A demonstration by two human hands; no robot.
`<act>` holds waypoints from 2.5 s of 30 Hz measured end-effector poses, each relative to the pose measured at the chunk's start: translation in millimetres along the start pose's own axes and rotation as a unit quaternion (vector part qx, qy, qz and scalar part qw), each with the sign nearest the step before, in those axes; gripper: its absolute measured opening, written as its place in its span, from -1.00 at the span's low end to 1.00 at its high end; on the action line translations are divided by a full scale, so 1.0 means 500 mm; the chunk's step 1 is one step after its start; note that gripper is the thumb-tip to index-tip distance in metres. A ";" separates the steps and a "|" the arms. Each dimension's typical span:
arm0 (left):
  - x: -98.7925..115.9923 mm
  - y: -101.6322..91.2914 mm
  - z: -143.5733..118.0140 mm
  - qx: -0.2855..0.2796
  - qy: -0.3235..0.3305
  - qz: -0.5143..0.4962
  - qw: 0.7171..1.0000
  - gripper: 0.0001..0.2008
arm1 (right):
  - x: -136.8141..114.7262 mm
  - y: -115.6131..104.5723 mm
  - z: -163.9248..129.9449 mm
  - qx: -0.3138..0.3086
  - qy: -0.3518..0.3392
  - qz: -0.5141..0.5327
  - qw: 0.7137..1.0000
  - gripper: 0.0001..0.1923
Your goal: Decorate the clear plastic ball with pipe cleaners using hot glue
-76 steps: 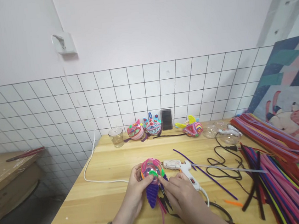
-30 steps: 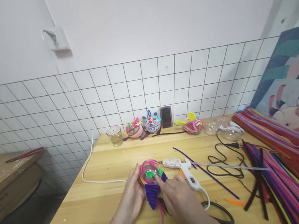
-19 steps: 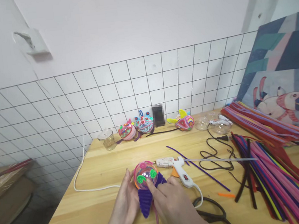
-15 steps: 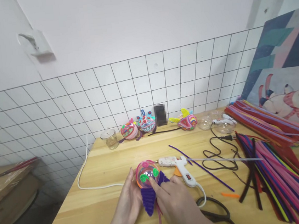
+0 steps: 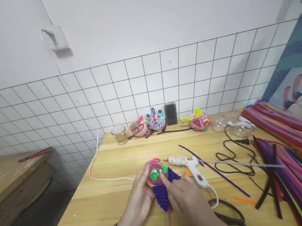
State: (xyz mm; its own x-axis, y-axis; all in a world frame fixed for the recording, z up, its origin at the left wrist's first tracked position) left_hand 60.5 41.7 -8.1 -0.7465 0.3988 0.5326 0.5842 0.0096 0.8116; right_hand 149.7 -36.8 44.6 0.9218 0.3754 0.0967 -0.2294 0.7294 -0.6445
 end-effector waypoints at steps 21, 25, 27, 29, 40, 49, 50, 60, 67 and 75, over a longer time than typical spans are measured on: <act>-0.005 -0.010 -0.003 0.017 -0.007 0.080 0.997 -0.66 | 0.015 0.004 -0.008 -0.028 0.022 0.032 0.999 -0.65; -0.005 -0.013 -0.001 0.018 -0.004 0.078 0.997 -0.63 | 0.015 0.003 -0.007 -0.033 0.021 0.033 0.999 -0.65; -0.007 -0.016 0.000 0.017 -0.007 0.075 0.997 -0.63 | 0.014 0.004 -0.007 -0.033 0.020 0.030 0.999 -0.65; -0.008 -0.019 0.000 0.017 -0.008 0.073 0.997 -0.63 | 0.014 0.003 -0.008 -0.027 0.018 0.024 0.999 -0.65; -0.008 -0.023 0.004 0.021 -0.001 0.077 0.997 -0.68 | 0.015 0.009 -0.013 -0.040 0.024 0.023 0.999 -0.64; -0.009 -0.016 -0.002 0.020 -0.008 0.073 0.997 -0.68 | 0.017 0.018 -0.017 -0.061 0.029 0.029 0.997 -0.63; -0.009 -0.014 -0.003 0.018 -0.010 0.070 0.997 -0.69 | 0.017 0.019 -0.018 -0.064 0.030 0.031 0.997 -0.63; -0.007 -0.010 -0.005 0.025 -0.011 0.060 0.998 -0.73 | 0.018 0.017 -0.017 -0.058 0.031 0.032 0.997 -0.63; -0.008 -0.011 -0.004 0.028 -0.012 0.067 0.997 -0.73 | 0.017 0.012 -0.015 -0.049 0.029 0.026 0.998 -0.63; -0.011 -0.023 0.004 0.018 -0.012 0.080 0.997 -0.71 | 0.015 0.015 -0.017 -0.045 0.022 0.026 0.998 -0.63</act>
State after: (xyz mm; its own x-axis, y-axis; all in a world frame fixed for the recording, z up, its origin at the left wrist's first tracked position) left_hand 58.7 41.4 -20.7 -0.6349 0.4189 0.6492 0.7070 -0.0238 0.7068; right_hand 157.5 -33.5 34.1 0.9228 0.3841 0.0298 -0.2496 0.6549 -0.7133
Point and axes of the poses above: each hand's wrist, its own z-axis towards the middle knuckle, its own y-axis out of the palm, x = y × z, the point moved 8 cm from there along z, towards the middle knuckle, and after that the axes turned 11 degrees about -z, right-handed, at the moved point
